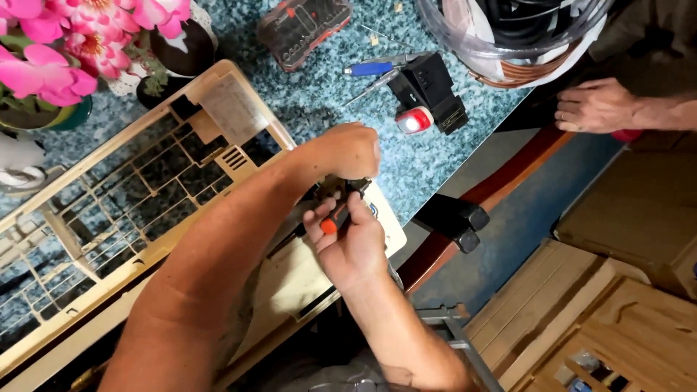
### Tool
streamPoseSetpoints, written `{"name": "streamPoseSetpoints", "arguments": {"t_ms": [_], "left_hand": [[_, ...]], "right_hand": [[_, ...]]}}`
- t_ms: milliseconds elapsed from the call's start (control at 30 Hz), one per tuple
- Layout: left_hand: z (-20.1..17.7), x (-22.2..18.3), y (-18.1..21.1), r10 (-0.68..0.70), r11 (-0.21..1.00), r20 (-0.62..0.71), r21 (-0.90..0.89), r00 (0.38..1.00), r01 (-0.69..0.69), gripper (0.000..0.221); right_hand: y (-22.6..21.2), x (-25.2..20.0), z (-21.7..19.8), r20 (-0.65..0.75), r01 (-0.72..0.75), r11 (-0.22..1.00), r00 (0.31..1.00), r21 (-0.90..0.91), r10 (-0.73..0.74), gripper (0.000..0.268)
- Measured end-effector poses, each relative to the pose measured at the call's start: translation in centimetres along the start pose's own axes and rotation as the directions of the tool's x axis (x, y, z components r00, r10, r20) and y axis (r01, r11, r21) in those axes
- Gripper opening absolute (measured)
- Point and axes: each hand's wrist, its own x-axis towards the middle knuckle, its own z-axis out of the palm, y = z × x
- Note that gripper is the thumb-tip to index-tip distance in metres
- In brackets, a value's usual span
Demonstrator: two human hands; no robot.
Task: Disassembling and repairing an indoor air conditioning unit using a screwdriver and pliers on a workbench.
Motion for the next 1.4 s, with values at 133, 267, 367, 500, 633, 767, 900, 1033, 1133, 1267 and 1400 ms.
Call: {"name": "streamPoseSetpoints", "arguments": {"t_ms": [133,267,367,500,633,767,900,1033,1133,1267,1400], "left_hand": [[0.9,1.1,-1.8,0.037,0.998,-0.027,0.043,0.999,-0.036,0.046],[2.4,2.3,-4.5,0.128,0.992,-0.12,0.032,0.984,-0.125,0.045],[2.4,1.9,-4.2,0.149,0.989,-0.175,0.045,0.973,-0.143,0.042],[3.0,2.8,-5.9,0.194,0.973,-0.211,0.164,0.958,-0.161,0.041],[2.0,1.6,-3.1,0.157,0.988,-0.199,0.036,0.967,-0.153,0.043],[2.2,1.6,-3.2,0.112,0.991,-0.204,0.102,0.973,-0.093,0.041],[2.5,2.0,-4.4,0.068,0.984,-0.186,0.177,0.98,-0.035,0.04],[1.6,0.7,-1.6,0.084,0.995,-0.169,0.06,0.982,-0.075,0.045],[1.2,0.0,0.1,-0.108,0.982,-0.11,0.142,0.988,0.123,0.038],[1.1,-0.1,1.4,-0.25,0.948,-0.05,0.19,0.967,0.255,0.034],[0.4,-0.7,3.1,-0.294,0.944,-0.013,0.156,0.956,0.292,0.039]], "right_hand": [[0.1,-0.7,-0.1,-0.02,-0.003,0.996,1.0,-0.087,0.001,0.033],[-0.3,-1.3,0.0,0.04,-0.024,0.987,0.999,-0.158,0.03,0.028],[-0.6,-1.3,-0.5,0.055,-0.029,0.977,0.998,-0.212,0.041,0.026],[-1.1,-0.9,-1.5,0.058,-0.037,0.962,0.997,-0.269,0.055,0.024],[-1.7,-2.0,-0.7,0.047,-0.069,0.956,0.995,-0.285,0.086,0.021],[-2.9,-1.3,-1.1,0.034,-0.131,0.963,0.989,-0.237,0.143,0.019],[-3.0,-1.3,-0.9,0.014,-0.179,0.966,0.983,-0.185,0.185,0.02],[-2.7,-0.9,-0.8,0.012,-0.183,0.972,0.982,-0.149,0.187,0.023],[-2.6,-0.6,-1.2,0.001,-0.197,0.976,0.98,-0.095,0.198,0.025],[-2.4,-1.2,-1.0,-0.032,-0.188,0.975,0.982,-0.118,0.185,0.028],[-2.0,-2.1,0.1,-0.045,-0.175,0.973,0.984,-0.149,0.171,0.03]]}}
